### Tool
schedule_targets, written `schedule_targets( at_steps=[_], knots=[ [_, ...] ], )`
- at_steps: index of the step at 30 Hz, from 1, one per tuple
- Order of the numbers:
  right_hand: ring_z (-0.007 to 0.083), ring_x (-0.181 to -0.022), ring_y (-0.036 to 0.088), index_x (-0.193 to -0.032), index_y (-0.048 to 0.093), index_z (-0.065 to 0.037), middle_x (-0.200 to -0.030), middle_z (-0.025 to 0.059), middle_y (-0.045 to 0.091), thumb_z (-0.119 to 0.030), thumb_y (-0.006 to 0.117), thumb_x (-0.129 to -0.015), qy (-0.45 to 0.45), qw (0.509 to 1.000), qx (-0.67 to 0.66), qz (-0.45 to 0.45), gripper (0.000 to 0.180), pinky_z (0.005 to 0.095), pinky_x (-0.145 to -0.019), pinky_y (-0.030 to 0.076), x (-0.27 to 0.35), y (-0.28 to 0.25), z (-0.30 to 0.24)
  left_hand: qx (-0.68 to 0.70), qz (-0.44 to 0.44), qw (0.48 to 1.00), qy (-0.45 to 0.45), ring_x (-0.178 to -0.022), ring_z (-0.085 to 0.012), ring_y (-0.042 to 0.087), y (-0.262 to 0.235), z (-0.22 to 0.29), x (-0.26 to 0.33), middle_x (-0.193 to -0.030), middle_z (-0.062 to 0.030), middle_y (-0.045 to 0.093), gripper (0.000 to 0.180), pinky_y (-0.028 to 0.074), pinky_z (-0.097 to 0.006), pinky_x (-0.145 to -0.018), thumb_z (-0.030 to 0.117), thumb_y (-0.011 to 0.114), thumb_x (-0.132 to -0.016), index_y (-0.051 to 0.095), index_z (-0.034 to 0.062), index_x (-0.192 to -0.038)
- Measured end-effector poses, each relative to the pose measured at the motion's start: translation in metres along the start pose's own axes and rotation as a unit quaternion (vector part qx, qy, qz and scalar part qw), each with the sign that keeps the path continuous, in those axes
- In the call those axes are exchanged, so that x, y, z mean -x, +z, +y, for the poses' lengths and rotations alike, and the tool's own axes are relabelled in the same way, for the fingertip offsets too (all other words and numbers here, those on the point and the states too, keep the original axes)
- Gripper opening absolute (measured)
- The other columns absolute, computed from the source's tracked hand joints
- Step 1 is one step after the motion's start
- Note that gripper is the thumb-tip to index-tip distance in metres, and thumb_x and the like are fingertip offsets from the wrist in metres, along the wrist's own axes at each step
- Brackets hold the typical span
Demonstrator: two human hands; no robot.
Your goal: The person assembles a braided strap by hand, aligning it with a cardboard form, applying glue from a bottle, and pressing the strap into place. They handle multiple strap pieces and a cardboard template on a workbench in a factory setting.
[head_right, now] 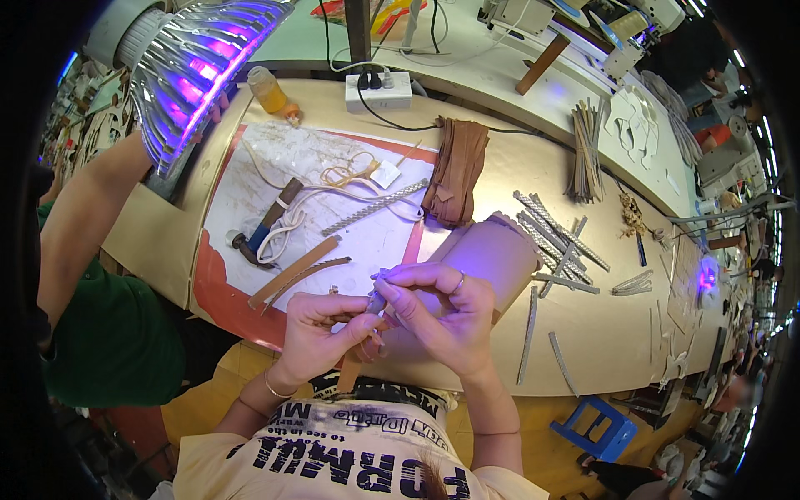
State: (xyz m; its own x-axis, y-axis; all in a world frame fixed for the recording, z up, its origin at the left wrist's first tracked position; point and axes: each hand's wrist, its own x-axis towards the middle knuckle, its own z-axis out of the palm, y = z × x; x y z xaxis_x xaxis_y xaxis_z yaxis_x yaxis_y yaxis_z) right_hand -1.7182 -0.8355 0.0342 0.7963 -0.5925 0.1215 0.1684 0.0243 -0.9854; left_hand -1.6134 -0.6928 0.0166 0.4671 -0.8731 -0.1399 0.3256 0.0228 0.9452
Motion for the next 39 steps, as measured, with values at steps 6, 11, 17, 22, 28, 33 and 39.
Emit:
schedule_targets(
  at_steps=[6,11,17,22,28,33,39],
  knots=[
    [0.0154,-0.08,0.068,-0.108,0.047,0.0,-0.089,0.0119,0.068,0.007,0.068,-0.084,0.033,0.995,-0.088,0.032,0.033,0.0244,-0.068,0.057,0.0,0.002,0.007,-0.048,0.01,0.998,0.037,-0.068,-0.0097,0.067,-0.002,-0.007,0.0,-0.081,-0.0091,0.072,0.017,0.053,-0.022,-0.058,0.003,0.069,-0.086,0.071,-0.0052,-0.101],
    [0.0142,-0.078,0.068,-0.103,0.042,-0.003,-0.086,0.0107,0.068,0.007,0.069,-0.082,0.033,0.994,-0.098,0.017,0.036,0.0227,-0.066,0.055,0.0,0.002,0.009,-0.098,-0.013,0.994,0.044,-0.07,-0.0084,0.067,-0.005,-0.011,0.001,-0.079,-0.0082,0.072,0.015,0.051,-0.023,-0.061,0.003,0.071,-0.085,0.072,-0.004,-0.098],
    [0.0131,-0.076,0.067,-0.099,0.041,-0.006,-0.081,0.0089,0.066,0.006,0.07,-0.081,0.082,0.99,-0.11,0.027,0.036,0.0232,-0.069,0.054,0.001,0.003,0.009,-0.12,-0.003,0.991,0.054,-0.07,-0.0089,0.067,-0.005,-0.015,0.003,-0.078,-0.0076,0.072,0.012,0.051,-0.022,-0.063,0.003,0.069,-0.086,0.072,-0.0038,-0.096],
    [0.0143,-0.083,0.064,-0.122,0.041,-0.001,-0.082,0.0048,0.064,-0.004,0.071,-0.085,0.099,0.992,-0.078,0.015,0.048,0.0266,-0.082,0.05,-0.003,0.007,0.015,-0.02,0.003,1.0,0.009,-0.076,-0.0117,0.068,-0.01,-0.013,-0.001,-0.084,-0.0106,0.072,0.013,0.054,-0.023,-0.069,0.004,0.065,-0.089,0.07,-0.0055,-0.098],
    [0.0113,-0.083,0.061,-0.12,0.06,0.001,-0.102,0.0095,0.063,-0.013,0.069,-0.089,0.005,0.996,0.008,-0.091,0.035,0.0247,-0.077,0.05,-0.009,0.0,0.012,0.027,0.004,1.0,-0.005,-0.077,-0.013,0.068,-0.013,-0.009,-0.002,-0.085,-0.0112,0.071,0.014,0.056,-0.025,-0.071,0.004,0.063,-0.091,0.068,-0.0061,-0.1],
    [0.0087,-0.075,0.062,-0.094,0.067,0.002,-0.086,0.0057,0.068,-0.008,0.067,-0.09,0.131,0.991,-0.02,-0.021,0.011,0.0236,-0.072,0.049,0.0,0.009,0.011,-0.011,-0.006,1.0,-0.013,-0.076,-0.0117,0.068,-0.012,-0.008,0.0,-0.083,-0.0093,0.071,0.015,0.055,-0.024,-0.07,0.005,0.063,-0.092,0.067,-0.0064,-0.1],
    [0.0066,-0.066,0.06,-0.086,0.068,0.002,-0.076,0.0039,0.067,-0.005,0.065,-0.089,0.06,0.991,0.116,0.03,0.009,0.0223,-0.062,0.048,0.0,0.02,0.022,0.017,-0.019,0.999,-0.04,-0.074,-0.0109,0.067,-0.01,-0.01,-0.002,-0.083,-0.0078,0.069,0.016,0.055,-0.023,-0.067,0.007,0.062,-0.092,0.066,-0.0067,-0.1]
  ],
)
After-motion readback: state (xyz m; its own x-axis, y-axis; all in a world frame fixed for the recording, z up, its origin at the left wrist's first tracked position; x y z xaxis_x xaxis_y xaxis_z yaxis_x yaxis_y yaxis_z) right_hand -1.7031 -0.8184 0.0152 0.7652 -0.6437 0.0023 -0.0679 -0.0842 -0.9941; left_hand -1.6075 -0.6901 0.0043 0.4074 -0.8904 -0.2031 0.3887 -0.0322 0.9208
